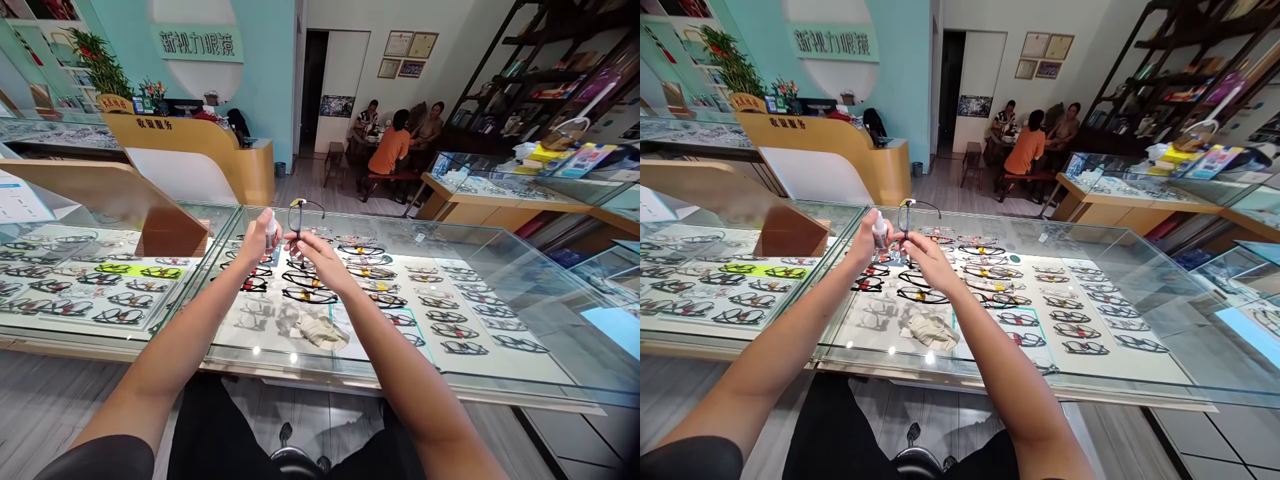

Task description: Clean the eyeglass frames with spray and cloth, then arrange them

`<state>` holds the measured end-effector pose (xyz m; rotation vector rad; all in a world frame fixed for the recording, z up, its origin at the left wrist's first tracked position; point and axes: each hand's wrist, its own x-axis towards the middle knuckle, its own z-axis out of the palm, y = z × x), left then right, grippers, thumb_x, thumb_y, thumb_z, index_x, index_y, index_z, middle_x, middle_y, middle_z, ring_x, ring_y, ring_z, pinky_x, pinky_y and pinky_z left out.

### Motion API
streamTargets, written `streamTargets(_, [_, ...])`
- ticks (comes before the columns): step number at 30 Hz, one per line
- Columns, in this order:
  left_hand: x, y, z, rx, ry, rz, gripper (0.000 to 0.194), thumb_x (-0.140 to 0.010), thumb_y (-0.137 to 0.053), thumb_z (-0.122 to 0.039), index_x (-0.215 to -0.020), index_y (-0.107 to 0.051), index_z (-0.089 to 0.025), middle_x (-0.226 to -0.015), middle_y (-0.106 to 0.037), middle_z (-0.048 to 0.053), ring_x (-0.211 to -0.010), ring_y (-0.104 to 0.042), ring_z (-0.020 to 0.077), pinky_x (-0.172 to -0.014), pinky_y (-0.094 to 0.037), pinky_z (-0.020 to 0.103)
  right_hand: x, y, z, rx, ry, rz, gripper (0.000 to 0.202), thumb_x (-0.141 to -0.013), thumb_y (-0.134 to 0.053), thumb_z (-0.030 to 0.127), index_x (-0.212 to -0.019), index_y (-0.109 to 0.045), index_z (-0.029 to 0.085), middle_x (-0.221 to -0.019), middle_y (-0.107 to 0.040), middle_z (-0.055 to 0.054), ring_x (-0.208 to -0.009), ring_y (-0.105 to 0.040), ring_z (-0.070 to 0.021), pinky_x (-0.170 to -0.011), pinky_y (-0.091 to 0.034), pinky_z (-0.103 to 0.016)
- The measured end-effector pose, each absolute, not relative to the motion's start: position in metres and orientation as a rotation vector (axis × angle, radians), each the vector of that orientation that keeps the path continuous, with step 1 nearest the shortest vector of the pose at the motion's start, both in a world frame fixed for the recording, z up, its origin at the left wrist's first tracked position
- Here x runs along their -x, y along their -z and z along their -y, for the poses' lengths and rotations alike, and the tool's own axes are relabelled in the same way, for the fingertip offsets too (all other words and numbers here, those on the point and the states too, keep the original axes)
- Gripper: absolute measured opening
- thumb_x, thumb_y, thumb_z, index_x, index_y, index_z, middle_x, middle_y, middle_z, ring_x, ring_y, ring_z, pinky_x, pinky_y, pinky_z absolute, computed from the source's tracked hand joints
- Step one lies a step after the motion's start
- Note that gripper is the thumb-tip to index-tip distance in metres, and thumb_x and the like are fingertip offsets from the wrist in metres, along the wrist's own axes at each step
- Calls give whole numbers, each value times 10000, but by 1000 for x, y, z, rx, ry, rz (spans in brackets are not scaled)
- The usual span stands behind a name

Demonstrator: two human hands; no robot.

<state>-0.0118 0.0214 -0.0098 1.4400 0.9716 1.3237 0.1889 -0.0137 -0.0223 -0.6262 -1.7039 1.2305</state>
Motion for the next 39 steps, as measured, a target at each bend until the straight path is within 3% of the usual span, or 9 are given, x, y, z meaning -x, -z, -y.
streamTargets(3, [9,14,-22,-1544,-1380,-1045,821,-856,-565,-1000,-615,-598,-216,-533,-530,27,-481,-468,137,-493,-356,298,-187,22,16,603,-1261,1714,520,-1051,-682,682,-1267,-805,225,-1122,-785,-78,-1045,-667,-229,-1041,-550,-408])
streamTargets(16, [7,19,-21,-1657,-1523,-1053,784,-903,-534,-985,-678,-558,-235,-586,-510,7,-536,-489,162,-546,-389,314,-185,24,16,575,-1319,1710,535,-1038,-702,704,-1279,-808,238,-1152,-796,-74,-1054,-670,-231,-1027,-545,-405])
streamTargets(23, [8,14,-17,-1733,-1571,-1099,756,-950,-487,-939,-696,-566,-231,-683,-539,23,-616,-507,175,-632,-429,343,-187,23,14,624,-1361,1568,473,-1008,-740,651,-1256,-807,255,-1134,-809,-62,-1030,-673,-219,-921,-527,-352])
streamTargets(31, [2,19,-6,-2039,-1330,-1154,703,-962,-509,-861,-642,-441,-239,-627,-448,-3,-634,-404,167,-639,-295,342,-190,22,6,627,-1356,1324,400,-955,-773,585,-1197,-820,270,-1139,-825,-41,-1033,-700,-199,-881,-552,-302])
streamTargets(35, [18,15,-19,-1880,-1451,-1133,720,-989,-455,-891,-709,-552,-235,-689,-549,32,-668,-516,194,-683,-428,345,-192,23,5,638,-1353,1323,419,-971,-749,578,-1249,-805,270,-1161,-836,-54,-1005,-699,-195,-878,-550,-309])
streamTargets(39, [54,14,-49,-1704,-1584,-1314,710,-963,-486,-915,-776,-580,-237,-768,-602,55,-712,-516,198,-710,-427,341,-194,22,6,668,-1338,1348,453,-1000,-697,593,-1308,-790,274,-1240,-837,-73,-1042,-722,-208,-887,-562,-324])
